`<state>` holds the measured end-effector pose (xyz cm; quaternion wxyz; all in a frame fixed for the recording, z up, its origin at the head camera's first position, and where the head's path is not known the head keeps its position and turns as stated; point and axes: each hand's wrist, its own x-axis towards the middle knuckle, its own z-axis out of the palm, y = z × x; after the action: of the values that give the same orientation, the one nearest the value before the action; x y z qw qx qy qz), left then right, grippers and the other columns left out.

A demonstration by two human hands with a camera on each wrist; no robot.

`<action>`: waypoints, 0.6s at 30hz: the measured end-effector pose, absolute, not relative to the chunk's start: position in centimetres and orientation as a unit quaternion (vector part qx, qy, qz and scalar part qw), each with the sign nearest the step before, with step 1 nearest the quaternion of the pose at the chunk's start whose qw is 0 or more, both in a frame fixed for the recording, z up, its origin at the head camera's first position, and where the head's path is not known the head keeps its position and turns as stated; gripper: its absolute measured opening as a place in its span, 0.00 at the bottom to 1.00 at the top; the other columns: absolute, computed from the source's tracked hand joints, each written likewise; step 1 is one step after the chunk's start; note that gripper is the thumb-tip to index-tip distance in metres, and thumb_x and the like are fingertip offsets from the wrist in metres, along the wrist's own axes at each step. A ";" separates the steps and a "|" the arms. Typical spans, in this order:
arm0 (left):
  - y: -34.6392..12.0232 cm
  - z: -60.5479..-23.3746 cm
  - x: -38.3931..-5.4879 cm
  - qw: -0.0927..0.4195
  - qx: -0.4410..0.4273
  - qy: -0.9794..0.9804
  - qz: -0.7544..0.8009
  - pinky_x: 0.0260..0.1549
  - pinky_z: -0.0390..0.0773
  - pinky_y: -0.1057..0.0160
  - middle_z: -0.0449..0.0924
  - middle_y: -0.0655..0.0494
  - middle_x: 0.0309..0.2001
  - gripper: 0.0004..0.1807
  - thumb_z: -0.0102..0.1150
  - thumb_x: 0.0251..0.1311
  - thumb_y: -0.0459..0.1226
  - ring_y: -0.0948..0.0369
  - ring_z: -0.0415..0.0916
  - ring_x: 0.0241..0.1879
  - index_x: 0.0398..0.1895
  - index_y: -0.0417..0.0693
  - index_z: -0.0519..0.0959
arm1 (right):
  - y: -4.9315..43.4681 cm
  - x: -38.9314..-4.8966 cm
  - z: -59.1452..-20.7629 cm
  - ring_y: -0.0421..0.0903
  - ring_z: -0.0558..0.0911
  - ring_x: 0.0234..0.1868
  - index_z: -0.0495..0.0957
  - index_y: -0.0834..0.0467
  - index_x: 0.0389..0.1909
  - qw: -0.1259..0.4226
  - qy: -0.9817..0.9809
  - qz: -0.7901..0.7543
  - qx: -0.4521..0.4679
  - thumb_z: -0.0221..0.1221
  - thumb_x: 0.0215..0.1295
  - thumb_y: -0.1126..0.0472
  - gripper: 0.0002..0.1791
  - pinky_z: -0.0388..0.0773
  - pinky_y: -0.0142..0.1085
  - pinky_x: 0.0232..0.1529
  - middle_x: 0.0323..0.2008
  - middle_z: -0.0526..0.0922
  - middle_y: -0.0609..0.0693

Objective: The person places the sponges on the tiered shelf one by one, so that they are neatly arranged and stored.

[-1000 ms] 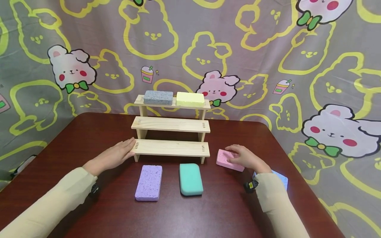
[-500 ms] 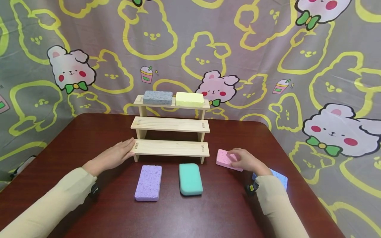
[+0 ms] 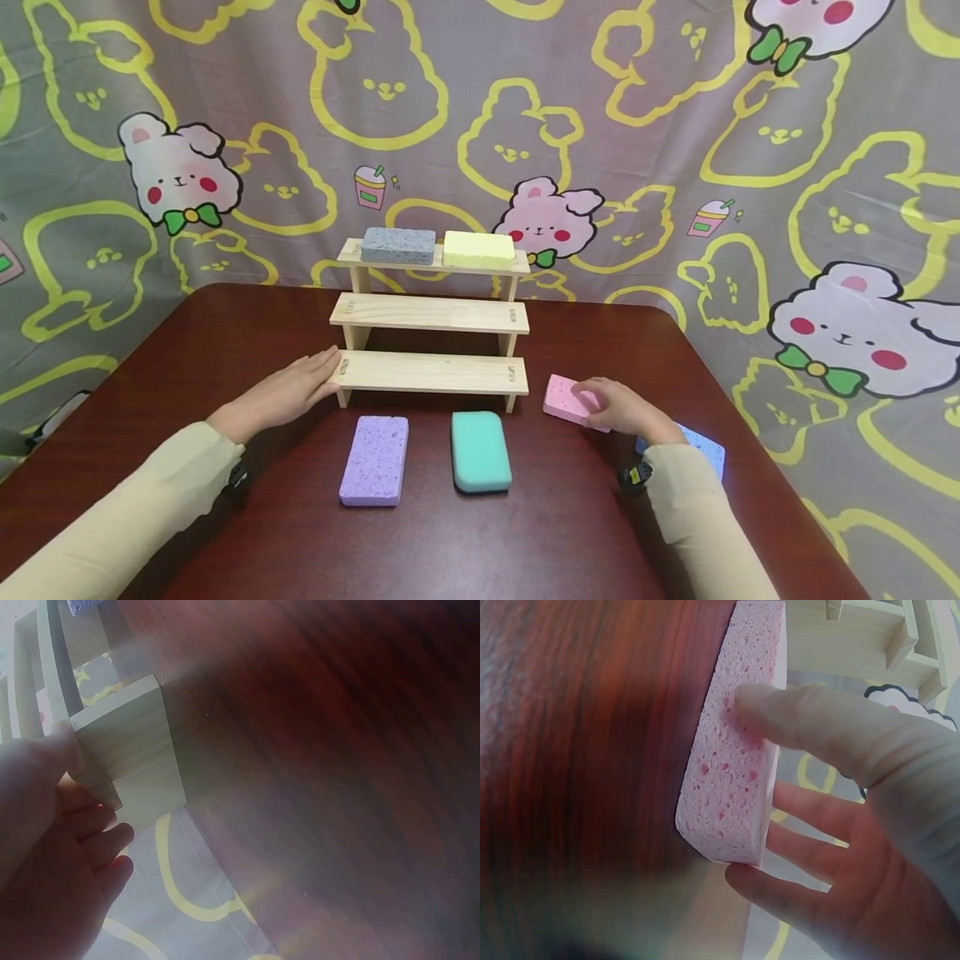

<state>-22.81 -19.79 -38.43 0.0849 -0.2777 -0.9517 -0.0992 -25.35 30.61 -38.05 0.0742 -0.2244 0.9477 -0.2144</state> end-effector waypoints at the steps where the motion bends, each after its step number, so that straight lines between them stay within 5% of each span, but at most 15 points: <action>1: -19.8 -38.4 -22.8 0.084 -0.278 -0.952 -0.100 0.61 0.57 0.47 0.60 0.29 0.61 0.28 0.49 0.66 0.38 0.41 0.58 0.61 0.60 0.23 0.61 | 30.6 -25.4 -38.1 0.58 0.69 0.49 0.73 0.59 0.55 0.075 0.948 -0.212 -0.224 0.67 0.51 0.65 0.27 0.71 0.55 0.48 0.51 0.72 0.61; 18: -19.7 -38.2 -22.6 0.079 -0.272 -0.954 -0.099 0.61 0.57 0.47 0.60 0.30 0.61 0.28 0.48 0.66 0.38 0.42 0.58 0.62 0.61 0.23 0.61 | 30.6 -25.2 -37.8 0.59 0.70 0.49 0.74 0.58 0.54 0.073 0.954 -0.207 -0.206 0.66 0.50 0.66 0.27 0.70 0.57 0.48 0.50 0.73 0.61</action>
<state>-22.65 -19.67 -38.24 0.0788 -0.2724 -0.9539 -0.0985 -25.21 30.59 -37.81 0.0729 -0.2057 0.9537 -0.2071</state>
